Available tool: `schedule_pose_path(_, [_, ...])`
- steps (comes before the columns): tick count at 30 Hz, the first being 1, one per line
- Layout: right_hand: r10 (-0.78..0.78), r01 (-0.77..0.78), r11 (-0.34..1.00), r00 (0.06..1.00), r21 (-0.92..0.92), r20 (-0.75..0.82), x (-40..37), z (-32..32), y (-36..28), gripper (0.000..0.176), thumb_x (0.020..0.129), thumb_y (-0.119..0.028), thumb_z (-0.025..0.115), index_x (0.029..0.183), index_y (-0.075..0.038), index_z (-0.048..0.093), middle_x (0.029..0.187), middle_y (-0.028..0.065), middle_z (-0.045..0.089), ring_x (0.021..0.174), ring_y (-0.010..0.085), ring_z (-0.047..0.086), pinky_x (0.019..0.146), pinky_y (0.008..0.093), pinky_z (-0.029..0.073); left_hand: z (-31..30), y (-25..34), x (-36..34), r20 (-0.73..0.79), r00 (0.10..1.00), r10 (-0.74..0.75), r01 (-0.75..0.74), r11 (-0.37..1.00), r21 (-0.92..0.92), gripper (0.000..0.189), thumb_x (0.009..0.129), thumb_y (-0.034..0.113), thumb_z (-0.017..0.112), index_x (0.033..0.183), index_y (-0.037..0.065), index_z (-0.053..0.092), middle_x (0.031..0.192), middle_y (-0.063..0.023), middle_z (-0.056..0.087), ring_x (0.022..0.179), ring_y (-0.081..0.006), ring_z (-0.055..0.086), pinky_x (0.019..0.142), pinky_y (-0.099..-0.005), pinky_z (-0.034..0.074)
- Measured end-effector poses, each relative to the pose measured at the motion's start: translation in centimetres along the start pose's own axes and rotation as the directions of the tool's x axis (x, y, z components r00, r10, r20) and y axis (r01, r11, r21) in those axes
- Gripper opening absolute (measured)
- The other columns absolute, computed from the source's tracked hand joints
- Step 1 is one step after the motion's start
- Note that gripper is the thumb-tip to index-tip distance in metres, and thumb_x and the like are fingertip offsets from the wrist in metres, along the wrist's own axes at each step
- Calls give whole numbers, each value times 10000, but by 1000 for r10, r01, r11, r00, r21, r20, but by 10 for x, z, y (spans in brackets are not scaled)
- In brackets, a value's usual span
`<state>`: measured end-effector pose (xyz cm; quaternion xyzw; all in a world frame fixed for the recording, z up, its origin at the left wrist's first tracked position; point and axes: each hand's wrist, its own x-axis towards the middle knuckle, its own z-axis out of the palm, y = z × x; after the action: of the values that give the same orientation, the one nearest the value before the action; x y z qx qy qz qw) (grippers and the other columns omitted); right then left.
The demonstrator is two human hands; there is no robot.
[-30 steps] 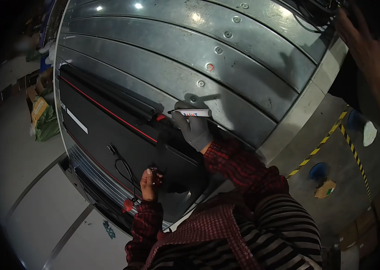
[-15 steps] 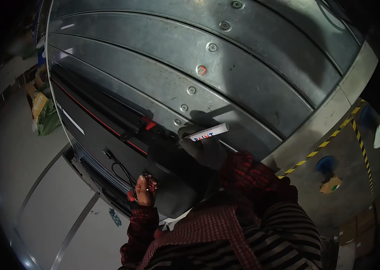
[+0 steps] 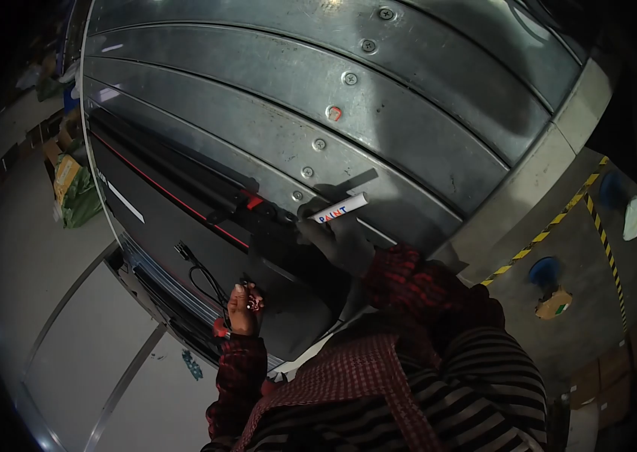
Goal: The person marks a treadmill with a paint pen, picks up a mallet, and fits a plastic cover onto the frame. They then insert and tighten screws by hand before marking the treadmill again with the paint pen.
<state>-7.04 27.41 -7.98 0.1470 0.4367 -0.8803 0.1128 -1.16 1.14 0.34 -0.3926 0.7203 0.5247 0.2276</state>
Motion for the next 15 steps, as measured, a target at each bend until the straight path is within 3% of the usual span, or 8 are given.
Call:
schedule_pose_path(2, [54, -51, 997, 998, 64, -38, -7, 5, -1, 148, 839, -130, 484, 879, 10, 509, 701, 72, 561, 643, 130, 571, 579, 247, 458, 0, -2, 0, 11, 999, 43, -44, 998, 41, 329, 868, 375, 419, 872, 64, 525, 611, -7, 523, 492, -70, 466, 415, -177, 328])
schedule_pose_path(4, [238, -197, 942, 964, 272, -123, -14, 14, 7, 190, 857, -171, 468, 892, 11, 511, 709, 71, 564, 675, 131, 583, 596, 244, 471, -2, -5, 1, 19, 998, 55, -56, 997, 50, 333, 868, 376, 419, 869, 63, 529, 611, -7, 525, 490, -69, 465, 416, -177, 329])
schedule_pose_path(10, [309, -300, 926, 951, 230, -6, -29, 21, -16, 243, 853, -216, 483, 943, 7, 519, 715, 63, 564, 676, 139, 595, 574, 222, 480, -3, -9, 6, 36, 993, 110, -111, 993, 39, 350, 866, 384, 419, 857, 58, 544, 610, -10, 534, 482, -67, 462, 418, -178, 331])
schedule_pose_path(15, [289, -277, 941, 956, 192, -37, -42, 34, -43, 246, 848, -216, 491, 948, 6, 522, 703, 55, 559, 670, 138, 598, 561, 219, 484, -5, -13, 5, 71, 984, 166, -166, 986, 0, 356, 862, 389, 427, 865, 54, 547, 613, -9, 537, 476, -62, 455, 411, -177, 325])
